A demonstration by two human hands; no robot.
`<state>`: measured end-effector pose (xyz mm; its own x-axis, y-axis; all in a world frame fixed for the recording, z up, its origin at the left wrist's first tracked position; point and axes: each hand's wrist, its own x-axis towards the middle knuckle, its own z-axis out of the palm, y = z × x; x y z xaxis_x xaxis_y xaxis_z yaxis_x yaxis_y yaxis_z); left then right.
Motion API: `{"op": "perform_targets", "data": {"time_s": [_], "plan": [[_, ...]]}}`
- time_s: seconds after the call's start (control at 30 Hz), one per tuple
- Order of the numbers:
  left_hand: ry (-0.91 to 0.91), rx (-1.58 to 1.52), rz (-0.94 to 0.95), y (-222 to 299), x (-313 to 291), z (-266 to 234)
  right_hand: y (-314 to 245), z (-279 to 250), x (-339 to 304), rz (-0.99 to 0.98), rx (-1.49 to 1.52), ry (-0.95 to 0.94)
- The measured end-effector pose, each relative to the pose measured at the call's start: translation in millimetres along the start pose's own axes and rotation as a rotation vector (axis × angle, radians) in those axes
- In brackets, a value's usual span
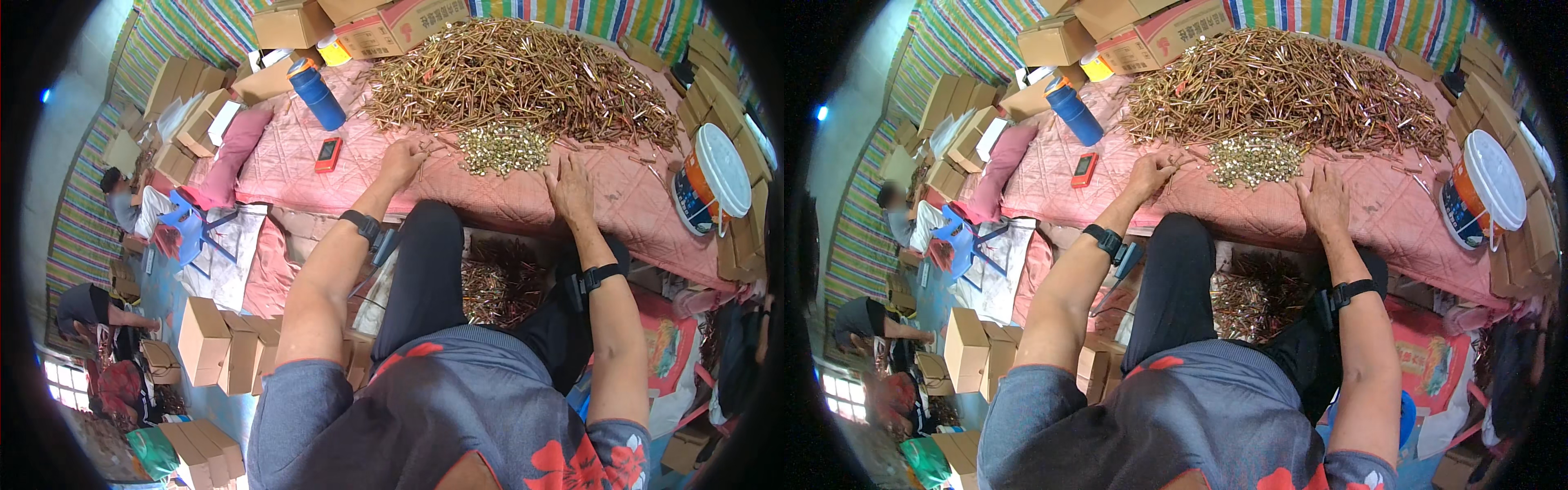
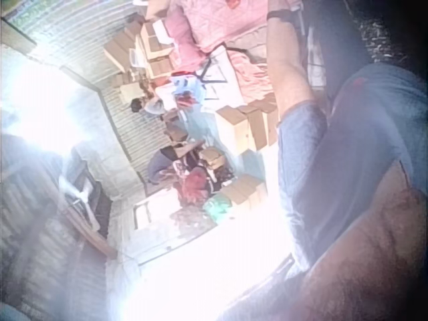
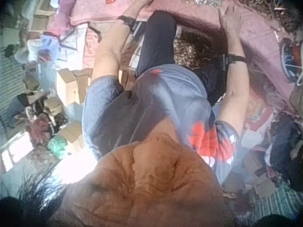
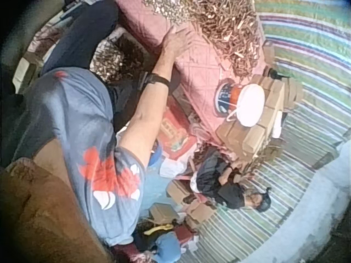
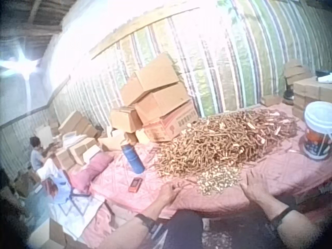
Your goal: Assembling small metal connectors and pins by hand.
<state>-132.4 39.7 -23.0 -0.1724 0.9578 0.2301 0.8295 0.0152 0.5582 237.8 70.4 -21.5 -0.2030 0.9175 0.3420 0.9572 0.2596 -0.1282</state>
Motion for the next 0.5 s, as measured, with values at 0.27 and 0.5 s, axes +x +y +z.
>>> {"op": "perform_targets", "data": {"time_s": [0.27, 0.5], "plan": [[-0.126, 0.192, 0.030, -11.1, 26.4, 5.2, -0.3, -1.3, 0.0, 0.009, 0.029, -0.005], [-0.284, -0.213, -0.206, -11.6, 22.8, -3.2, 3.2, -0.6, 0.7, 0.008, 0.036, -0.015]]}}
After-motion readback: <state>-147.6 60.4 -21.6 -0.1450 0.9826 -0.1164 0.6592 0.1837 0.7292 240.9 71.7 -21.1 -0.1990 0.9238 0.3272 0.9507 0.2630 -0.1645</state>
